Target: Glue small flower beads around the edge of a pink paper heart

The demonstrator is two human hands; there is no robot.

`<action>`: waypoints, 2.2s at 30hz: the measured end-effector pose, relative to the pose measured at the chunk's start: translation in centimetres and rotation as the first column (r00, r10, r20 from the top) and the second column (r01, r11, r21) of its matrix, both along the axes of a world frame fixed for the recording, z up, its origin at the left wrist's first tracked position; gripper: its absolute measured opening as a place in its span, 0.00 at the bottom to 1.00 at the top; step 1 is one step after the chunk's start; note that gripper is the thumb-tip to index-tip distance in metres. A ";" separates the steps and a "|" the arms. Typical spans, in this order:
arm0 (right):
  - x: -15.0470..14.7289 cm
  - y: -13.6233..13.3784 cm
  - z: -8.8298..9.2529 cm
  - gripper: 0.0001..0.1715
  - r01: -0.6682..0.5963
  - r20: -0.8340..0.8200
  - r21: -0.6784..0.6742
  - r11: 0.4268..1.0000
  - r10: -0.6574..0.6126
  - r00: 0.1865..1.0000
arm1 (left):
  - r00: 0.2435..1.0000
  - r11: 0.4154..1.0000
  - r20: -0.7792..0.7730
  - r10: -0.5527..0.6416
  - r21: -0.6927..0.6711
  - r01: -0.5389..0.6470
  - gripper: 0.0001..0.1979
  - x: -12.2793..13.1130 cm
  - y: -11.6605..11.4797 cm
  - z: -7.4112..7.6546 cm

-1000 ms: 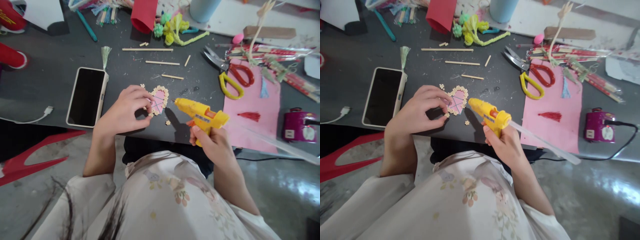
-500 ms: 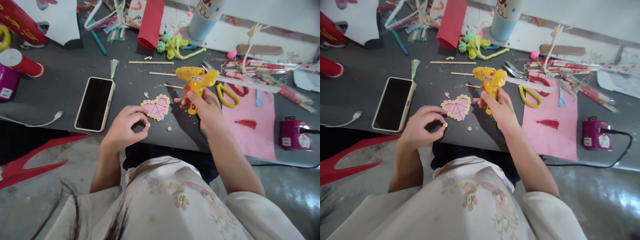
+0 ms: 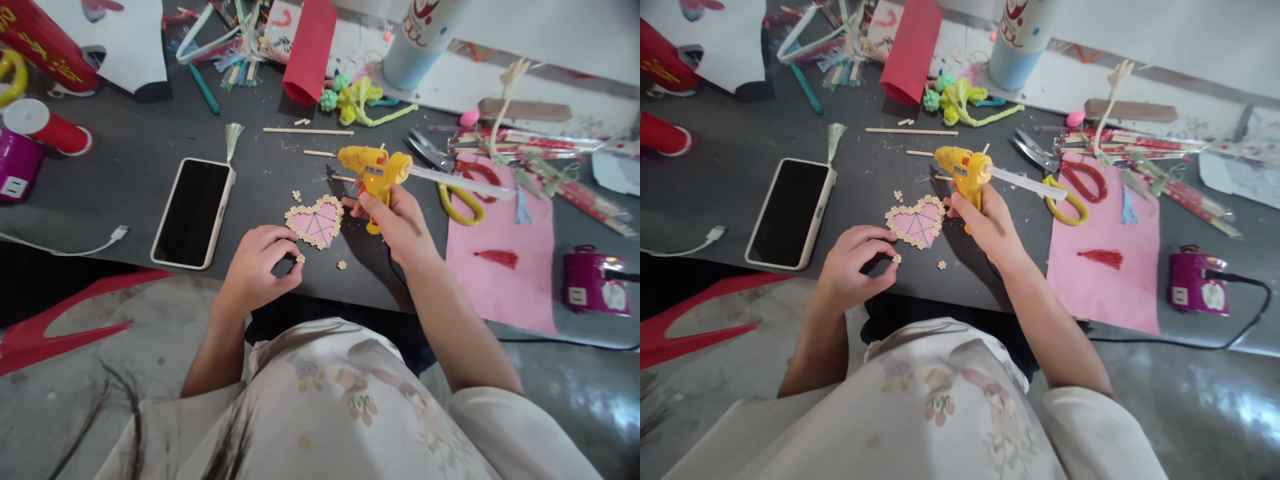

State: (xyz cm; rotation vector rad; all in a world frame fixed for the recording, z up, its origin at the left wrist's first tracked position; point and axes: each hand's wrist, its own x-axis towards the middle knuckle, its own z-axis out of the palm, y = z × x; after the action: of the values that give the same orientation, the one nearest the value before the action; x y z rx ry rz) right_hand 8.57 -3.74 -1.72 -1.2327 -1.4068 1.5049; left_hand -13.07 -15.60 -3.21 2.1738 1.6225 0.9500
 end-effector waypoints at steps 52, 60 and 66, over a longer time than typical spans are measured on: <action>1.2 -1.4 -0.1 0.16 0.012 0.097 -0.014 1.000 -0.010 0.995 | 0.983 0.983 -0.113 -0.147 -0.130 0.132 0.01 2.7 2.6 1.1; 1.1 -1.3 -0.2 0.20 0.019 0.060 -0.025 1.000 -0.017 0.998 | 0.981 0.977 -0.102 -0.166 -0.150 0.150 0.01 2.9 2.7 1.2; 1.1 -1.4 -0.1 0.19 0.024 0.068 -0.060 0.998 -0.020 0.997 | 0.982 0.978 -0.104 -0.159 -0.151 0.143 0.01 2.9 2.8 1.2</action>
State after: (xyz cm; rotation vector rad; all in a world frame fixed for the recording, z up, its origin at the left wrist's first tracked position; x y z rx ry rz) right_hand 9.66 -5.13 -1.81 -1.3438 -1.3951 1.5135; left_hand -10.16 -12.84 -1.98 2.2512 1.4976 0.6552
